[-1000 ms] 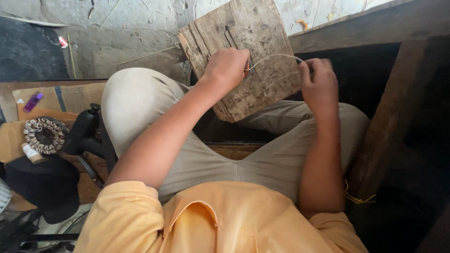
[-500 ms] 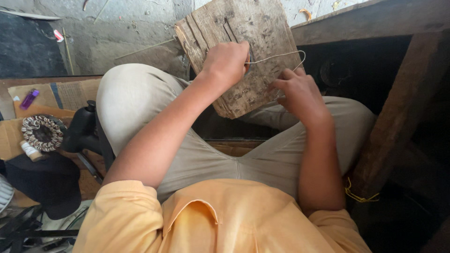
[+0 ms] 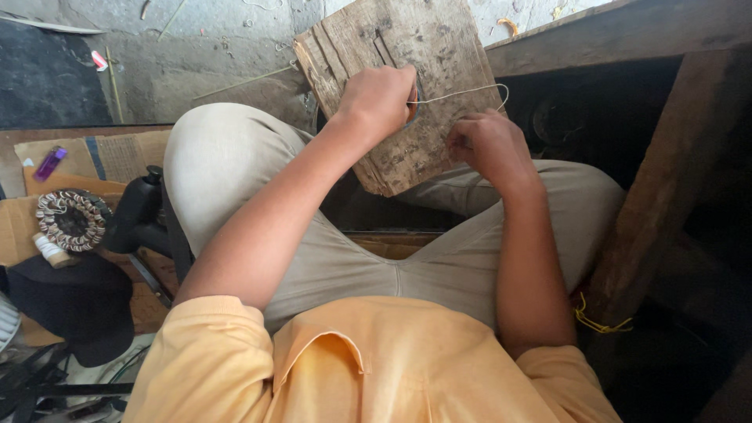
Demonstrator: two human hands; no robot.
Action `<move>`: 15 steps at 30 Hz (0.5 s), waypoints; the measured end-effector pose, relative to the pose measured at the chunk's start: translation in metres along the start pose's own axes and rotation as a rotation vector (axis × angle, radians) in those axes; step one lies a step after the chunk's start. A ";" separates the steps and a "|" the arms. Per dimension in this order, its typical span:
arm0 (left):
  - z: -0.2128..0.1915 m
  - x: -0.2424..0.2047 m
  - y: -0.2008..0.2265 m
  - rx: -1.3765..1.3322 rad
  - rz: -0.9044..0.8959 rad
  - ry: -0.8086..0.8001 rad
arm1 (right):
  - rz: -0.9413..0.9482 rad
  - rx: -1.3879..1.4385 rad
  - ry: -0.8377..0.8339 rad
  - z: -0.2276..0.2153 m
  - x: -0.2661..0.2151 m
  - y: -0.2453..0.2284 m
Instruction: The person sits cross-legged on the floor and winds white wire around a small orange and blue circular core placed on a wooden board. The person uses both hands to wrap the wire tightly and repeatedly around the core.
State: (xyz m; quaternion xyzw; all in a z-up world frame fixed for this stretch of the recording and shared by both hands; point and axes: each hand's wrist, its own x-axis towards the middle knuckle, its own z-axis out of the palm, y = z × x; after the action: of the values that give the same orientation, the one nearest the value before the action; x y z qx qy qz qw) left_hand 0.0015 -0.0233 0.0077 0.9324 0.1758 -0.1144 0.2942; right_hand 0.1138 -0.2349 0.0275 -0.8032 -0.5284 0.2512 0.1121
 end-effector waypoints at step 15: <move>-0.013 0.003 -0.007 -0.099 -0.037 -0.037 | 0.118 0.009 0.237 -0.002 0.017 -0.001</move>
State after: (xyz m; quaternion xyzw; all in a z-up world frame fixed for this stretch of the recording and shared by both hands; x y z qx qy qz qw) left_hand 0.0029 -0.0095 0.0140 0.9110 0.1929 -0.1284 0.3411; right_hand 0.1194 -0.2192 0.0244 -0.8565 -0.4620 0.1630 0.1624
